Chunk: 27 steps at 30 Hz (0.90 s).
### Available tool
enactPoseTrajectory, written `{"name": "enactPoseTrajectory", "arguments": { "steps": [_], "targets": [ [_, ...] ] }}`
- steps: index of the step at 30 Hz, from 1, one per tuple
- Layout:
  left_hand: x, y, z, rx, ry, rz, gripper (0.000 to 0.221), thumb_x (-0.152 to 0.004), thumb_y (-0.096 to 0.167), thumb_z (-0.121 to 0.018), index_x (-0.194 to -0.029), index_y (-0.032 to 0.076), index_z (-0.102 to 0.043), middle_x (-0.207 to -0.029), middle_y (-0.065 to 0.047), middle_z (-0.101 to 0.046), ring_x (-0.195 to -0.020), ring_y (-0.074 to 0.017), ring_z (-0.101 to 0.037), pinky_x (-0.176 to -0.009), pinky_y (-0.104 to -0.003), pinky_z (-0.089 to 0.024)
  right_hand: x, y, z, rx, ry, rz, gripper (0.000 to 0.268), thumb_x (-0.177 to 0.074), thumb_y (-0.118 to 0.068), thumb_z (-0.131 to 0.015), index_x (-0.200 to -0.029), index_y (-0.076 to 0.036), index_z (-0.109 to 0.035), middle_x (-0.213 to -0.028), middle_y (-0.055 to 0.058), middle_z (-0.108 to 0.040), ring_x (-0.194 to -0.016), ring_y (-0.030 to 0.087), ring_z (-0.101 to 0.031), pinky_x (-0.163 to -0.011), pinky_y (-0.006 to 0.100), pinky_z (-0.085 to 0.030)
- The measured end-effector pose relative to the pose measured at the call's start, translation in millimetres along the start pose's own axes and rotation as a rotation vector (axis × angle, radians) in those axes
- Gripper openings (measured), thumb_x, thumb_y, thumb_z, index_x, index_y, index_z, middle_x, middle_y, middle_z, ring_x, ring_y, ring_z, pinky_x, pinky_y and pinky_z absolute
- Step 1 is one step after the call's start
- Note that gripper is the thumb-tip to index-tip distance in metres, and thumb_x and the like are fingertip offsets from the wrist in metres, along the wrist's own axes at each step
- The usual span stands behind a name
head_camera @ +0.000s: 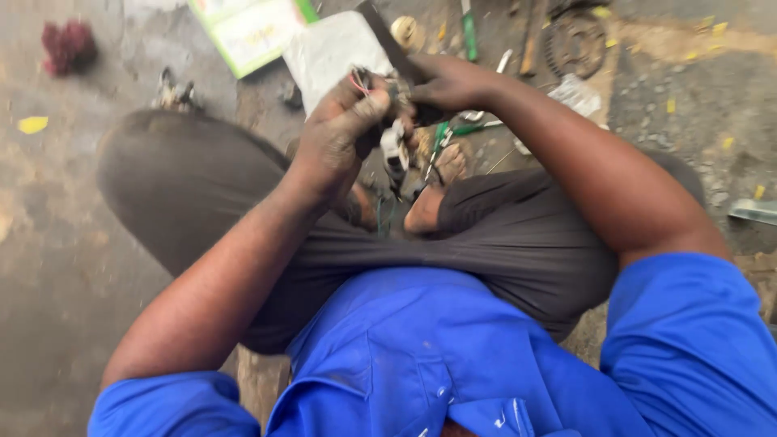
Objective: Repairing and cleaning electrical and mechanical components of a motorcycle while sitting on the floor.
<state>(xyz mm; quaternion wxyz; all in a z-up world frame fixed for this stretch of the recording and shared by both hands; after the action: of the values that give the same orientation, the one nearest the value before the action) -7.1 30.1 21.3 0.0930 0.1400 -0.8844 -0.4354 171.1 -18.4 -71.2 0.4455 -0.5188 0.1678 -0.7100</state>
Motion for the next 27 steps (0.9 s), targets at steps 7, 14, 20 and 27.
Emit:
{"name": "enactPoseTrajectory", "arguments": {
  "steps": [7, 14, 20, 27],
  "targets": [
    [-21, -32, -20, 0.109, -0.022, 0.109, 0.022, -0.103, 0.009, -0.057, -0.122, -0.001, -0.056, -0.094, -0.01, -0.066, -0.087, -0.0193, -0.067, -0.081, -0.035, -0.06, 127, 4, 19, -0.458, 0.321, 0.121, 0.03, -0.102, -0.021, -0.058, -0.126, -0.006, -0.052, -0.086, 0.009, -0.072, -0.079, 0.022, -0.074, -0.069, 0.035, -0.064],
    [-11, -38, -6, 0.117, 0.083, 0.141, 0.018, -0.101, 0.005, -0.058, -0.118, 0.0, -0.055, -0.09, -0.011, -0.066, -0.069, -0.017, -0.064, -0.065, -0.03, -0.055, 167, -2, 25, -0.424, 0.639, 0.335, 0.023, -0.107, -0.017, -0.055, -0.12, 0.001, -0.056, -0.101, 0.01, -0.073, -0.099, 0.019, -0.072, -0.091, 0.033, -0.059],
    [-11, -43, -3, 0.132, 0.147, 0.154, 0.024, -0.102, 0.006, -0.055, -0.126, 0.001, -0.054, -0.085, -0.007, -0.061, -0.056, -0.0111, -0.052, -0.057, -0.028, -0.053, 171, -31, -9, -0.545, 0.597, 0.542, 0.027, -0.119, -0.025, -0.043, -0.138, -0.006, -0.045, -0.084, 0.008, -0.067, -0.061, 0.013, -0.066, -0.053, 0.025, -0.055],
    [-11, -47, -5, 0.096, 0.132, 0.128, 0.028, -0.101, 0.005, -0.055, -0.129, 0.001, -0.052, -0.097, -0.011, -0.068, -0.076, -0.0143, -0.067, -0.07, -0.028, -0.059, 150, -67, -40, -0.096, 0.675, 0.446, 0.043, -0.117, -0.009, -0.048, -0.158, -0.01, -0.035, -0.091, 0.005, -0.069, -0.07, 0.009, -0.067, -0.062, 0.027, -0.057]
  ]
}}
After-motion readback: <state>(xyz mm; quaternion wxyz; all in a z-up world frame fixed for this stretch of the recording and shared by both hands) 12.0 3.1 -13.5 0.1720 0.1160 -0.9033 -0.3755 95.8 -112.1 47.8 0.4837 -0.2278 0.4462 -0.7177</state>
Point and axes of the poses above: each hand's wrist, its own x-axis away from the middle knuckle, its own z-axis out of the back of the hand, y = z × x, the point moved 7 cm from there along -x, towards the middle knuckle
